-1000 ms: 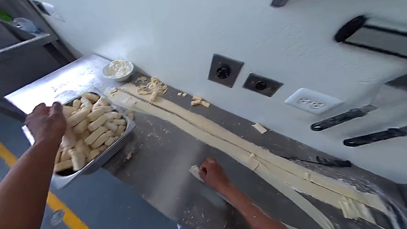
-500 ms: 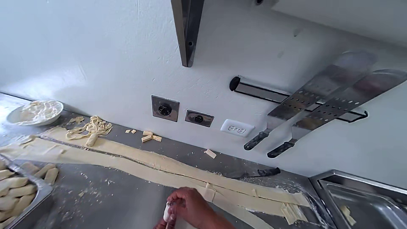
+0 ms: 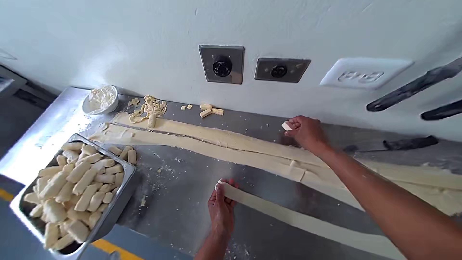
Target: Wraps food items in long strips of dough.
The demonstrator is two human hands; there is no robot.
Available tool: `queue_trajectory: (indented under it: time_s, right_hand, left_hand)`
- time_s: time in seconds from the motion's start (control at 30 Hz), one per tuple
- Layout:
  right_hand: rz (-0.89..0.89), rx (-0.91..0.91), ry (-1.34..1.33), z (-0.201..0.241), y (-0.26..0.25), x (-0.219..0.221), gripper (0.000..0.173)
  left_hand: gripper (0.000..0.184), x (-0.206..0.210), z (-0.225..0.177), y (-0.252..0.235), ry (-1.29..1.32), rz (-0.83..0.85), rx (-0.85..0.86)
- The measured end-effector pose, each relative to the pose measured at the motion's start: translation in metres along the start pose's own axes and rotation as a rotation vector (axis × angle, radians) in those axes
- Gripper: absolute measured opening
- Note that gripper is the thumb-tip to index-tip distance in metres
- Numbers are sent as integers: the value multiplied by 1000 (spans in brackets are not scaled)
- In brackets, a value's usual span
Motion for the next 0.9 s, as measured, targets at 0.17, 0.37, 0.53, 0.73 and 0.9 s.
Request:
queue_trajectory:
  time_s: [0.17, 0.37, 0.53, 0.73, 0.9]
  right_hand:
    - [201, -255, -185, 66, 165, 78, 27]
    - [211, -364, -163, 91, 208, 145, 48]
    - [328, -255, -159, 87, 202, 155, 67]
    - [93, -239, -232, 46, 203, 137, 70]
    - [305, -206, -219, 32, 206, 120, 74]
  left_hand:
    - [20, -13, -16, -19, -89, -17, 139]
    - [30, -22, -21, -17, -152, 10, 202]
    - [23, -6, -48, -7, -369, 209, 565]
    - [42, 40, -9, 36, -1073, 711, 1117]
    - [19, 38, -17, 32, -1100, 641, 1134]
Point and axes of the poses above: each hand's wrist, its own y-axis away from the middle knuckle, its own x-axis out of the palm, z = x × y, the point moved 10 cm from there along -y, towards the middle knuckle, and after that the axes turned 11 degrees about x, right-handed, at the moved point
